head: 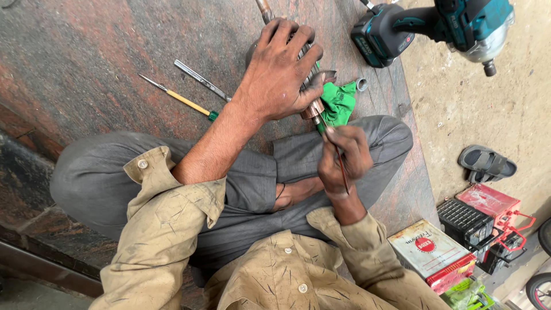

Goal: The person sits cross-legged on the floor holding an electric motor armature against their lap and repeatedly files the copper commutator segments with a file, repositioning the file and armature to work around the part. A green cloth and other tools rest on the floor beside them.

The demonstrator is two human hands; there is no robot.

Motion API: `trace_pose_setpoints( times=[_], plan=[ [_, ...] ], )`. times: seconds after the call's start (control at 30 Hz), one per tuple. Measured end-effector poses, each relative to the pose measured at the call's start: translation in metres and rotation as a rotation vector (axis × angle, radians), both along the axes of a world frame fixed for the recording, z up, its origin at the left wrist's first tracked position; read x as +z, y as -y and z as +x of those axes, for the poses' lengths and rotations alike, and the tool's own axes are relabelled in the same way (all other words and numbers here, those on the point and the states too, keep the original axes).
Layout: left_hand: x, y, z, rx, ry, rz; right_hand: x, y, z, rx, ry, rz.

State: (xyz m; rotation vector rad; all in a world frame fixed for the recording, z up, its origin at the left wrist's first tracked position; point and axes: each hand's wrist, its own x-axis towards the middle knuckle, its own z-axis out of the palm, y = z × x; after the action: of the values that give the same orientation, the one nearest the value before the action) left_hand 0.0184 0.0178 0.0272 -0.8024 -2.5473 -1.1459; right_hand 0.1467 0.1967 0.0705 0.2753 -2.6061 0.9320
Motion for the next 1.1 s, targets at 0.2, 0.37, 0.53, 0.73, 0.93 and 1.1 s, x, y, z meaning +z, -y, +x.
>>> trace_pose_setpoints(
  times=[0.2,0.37,0.53,0.73,0.93,1.1],
  plan=[
    [0.002,0.002,0.001,-0.004,-0.013,-0.002,0.001,0.003,0.001,0.014,-0.003,-0.003],
    [0.002,0.002,0.0,-0.019,-0.003,0.007,0.004,0.004,-0.001,-0.011,0.006,-0.025],
    [0.004,0.002,-0.001,0.006,-0.037,-0.004,0.011,0.003,-0.001,-0.035,0.059,-0.029],
    [0.006,0.003,-0.002,-0.017,-0.026,0.008,0.012,-0.005,0.006,-0.107,0.111,-0.085],
    [0.007,0.003,-0.001,-0.007,-0.025,0.01,0.005,-0.001,0.006,-0.159,0.159,-0.2],
    [0.01,0.005,-0.002,-0.023,-0.026,0.017,-0.005,0.015,-0.002,-0.141,0.035,-0.212]
  ],
)
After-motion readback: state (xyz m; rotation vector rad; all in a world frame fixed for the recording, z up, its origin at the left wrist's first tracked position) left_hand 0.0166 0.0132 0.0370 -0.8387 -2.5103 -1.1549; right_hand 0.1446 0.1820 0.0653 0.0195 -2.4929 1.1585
